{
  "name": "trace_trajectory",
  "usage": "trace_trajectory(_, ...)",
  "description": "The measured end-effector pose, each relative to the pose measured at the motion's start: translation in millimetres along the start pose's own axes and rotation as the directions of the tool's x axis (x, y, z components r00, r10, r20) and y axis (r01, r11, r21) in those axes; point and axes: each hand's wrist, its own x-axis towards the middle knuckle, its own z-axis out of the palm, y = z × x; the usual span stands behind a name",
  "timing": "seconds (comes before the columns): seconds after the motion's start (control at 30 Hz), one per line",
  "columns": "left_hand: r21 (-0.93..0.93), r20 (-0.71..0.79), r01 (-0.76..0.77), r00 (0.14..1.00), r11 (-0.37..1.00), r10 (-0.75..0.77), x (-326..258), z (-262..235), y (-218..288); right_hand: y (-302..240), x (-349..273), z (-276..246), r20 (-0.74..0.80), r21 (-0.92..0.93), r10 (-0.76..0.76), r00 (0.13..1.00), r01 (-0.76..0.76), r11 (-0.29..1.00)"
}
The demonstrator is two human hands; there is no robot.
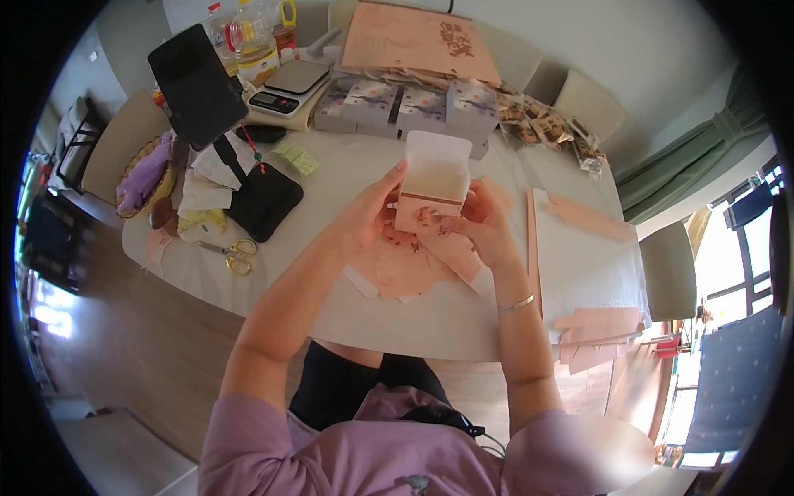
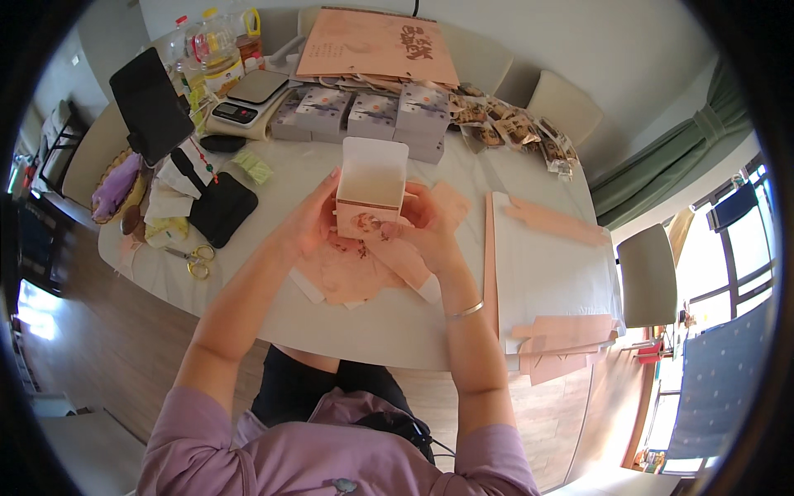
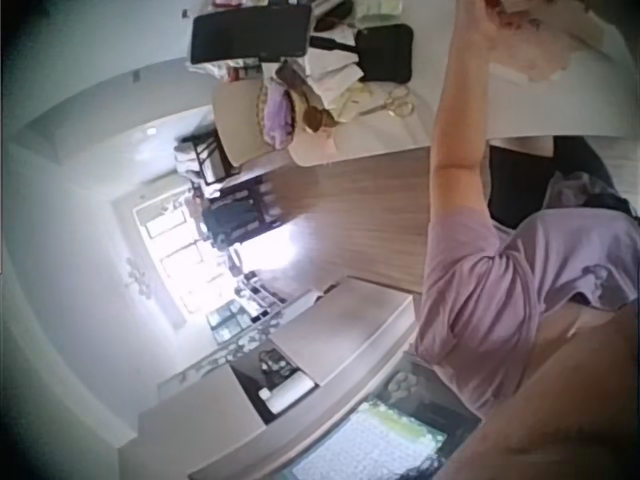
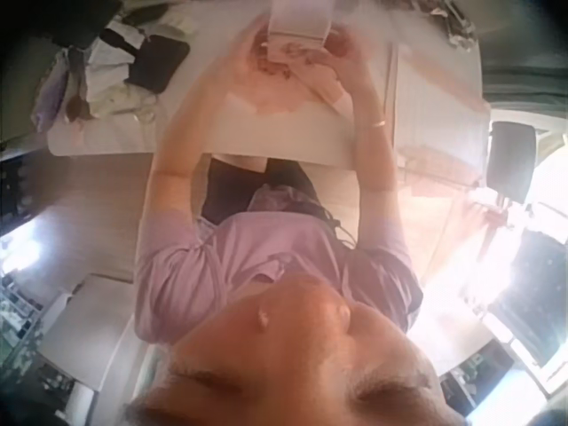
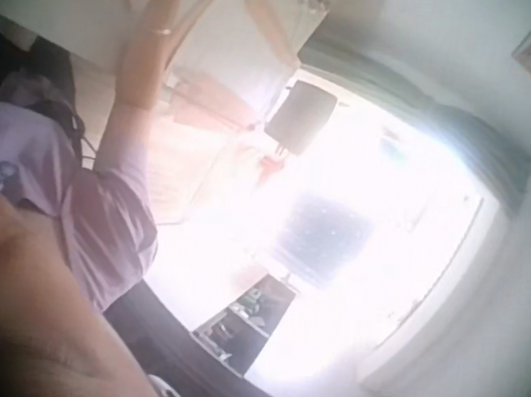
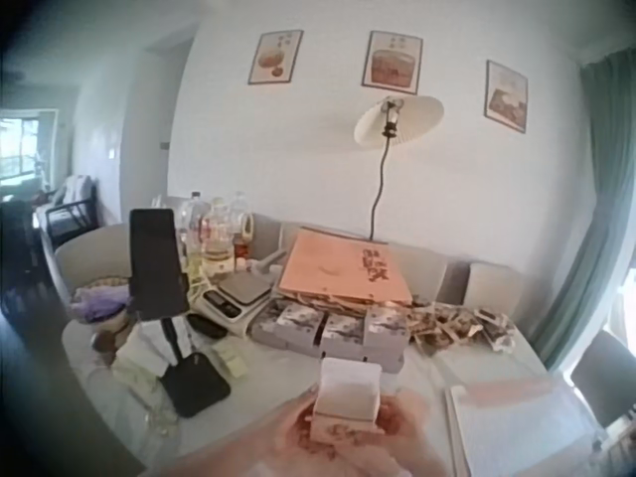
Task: The person assembles small pink paper boxes by folding flat sheets along pre-scored lines and securing them with adhesive. They handle multiple sheets, fold the sides, and attach ribbons to the finished boxes.
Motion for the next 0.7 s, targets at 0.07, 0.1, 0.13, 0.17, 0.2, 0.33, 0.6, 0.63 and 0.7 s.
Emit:
trace_trajectory(0.07, 0.027, -0.008, 0.053, 0.999, 0.998, -0.053, 1.3, -0.1, 0.2, 1.2, -0.4, 0.5, -0.002, 0.016, 0.038, 0.999, -0.038, 0.999)
trace_trajectory(0.1, 0.041, -0.014, 0.078, 0.997, 0.996, -0.078, 1.6, 0.0, 0.2, 1.5, -0.8, 1.3, 0.002, 0.019, 0.048, 0.999, -0.048, 0.999)
trace_trajectory(0.13, 0.050, -0.025, 0.086, 0.996, 0.995, -0.085, 1.1, 0.3, 0.0, 1.9, -1.0, 2.0, 0.006, 0.023, 0.057, 0.998, -0.058, 0.998)
trace_trajectory(0.17, 0.058, -0.033, 0.094, 0.995, 0.994, -0.092, 0.9, 1.6, 0.1, 3.9, -1.0, 0.4, 0.000, 0.018, 0.066, 0.998, -0.066, 0.998)
trace_trajectory(0.2, 0.067, -0.042, 0.102, 0.994, 0.993, -0.100, 0.4, 2.5, 0.5, 7.8, -0.7, -2.2, -0.005, 0.014, 0.074, 0.997, -0.074, 0.997)
trace_trajectory(0.33, 0.062, -0.038, 0.139, 0.990, 0.988, -0.137, -5.9, 5.7, 5.5, 7.0, -1.7, -0.9, -0.007, -0.062, 0.064, 0.998, -0.065, 0.996)
trace_trajectory(0.6, 0.150, -0.054, 0.041, 0.998, 0.988, -0.033, -5.6, 13.7, 0.6, 1.0, -6.3, -0.2, -0.095, 0.264, 0.168, 0.981, -0.138, 0.954)
trace_trajectory(0.63, 0.151, -0.067, 0.041, 0.997, 0.988, -0.032, -6.9, 17.2, 0.8, 0.4, -6.3, 0.1, -0.133, 0.222, 0.181, 0.974, -0.149, 0.964)
trace_trajectory(0.7, 0.152, -0.089, 0.042, 0.996, 0.988, -0.029, -9.4, 23.9, 0.2, 5.3, -4.0, -11.7, -0.092, 0.277, 0.179, 0.980, -0.147, 0.950)
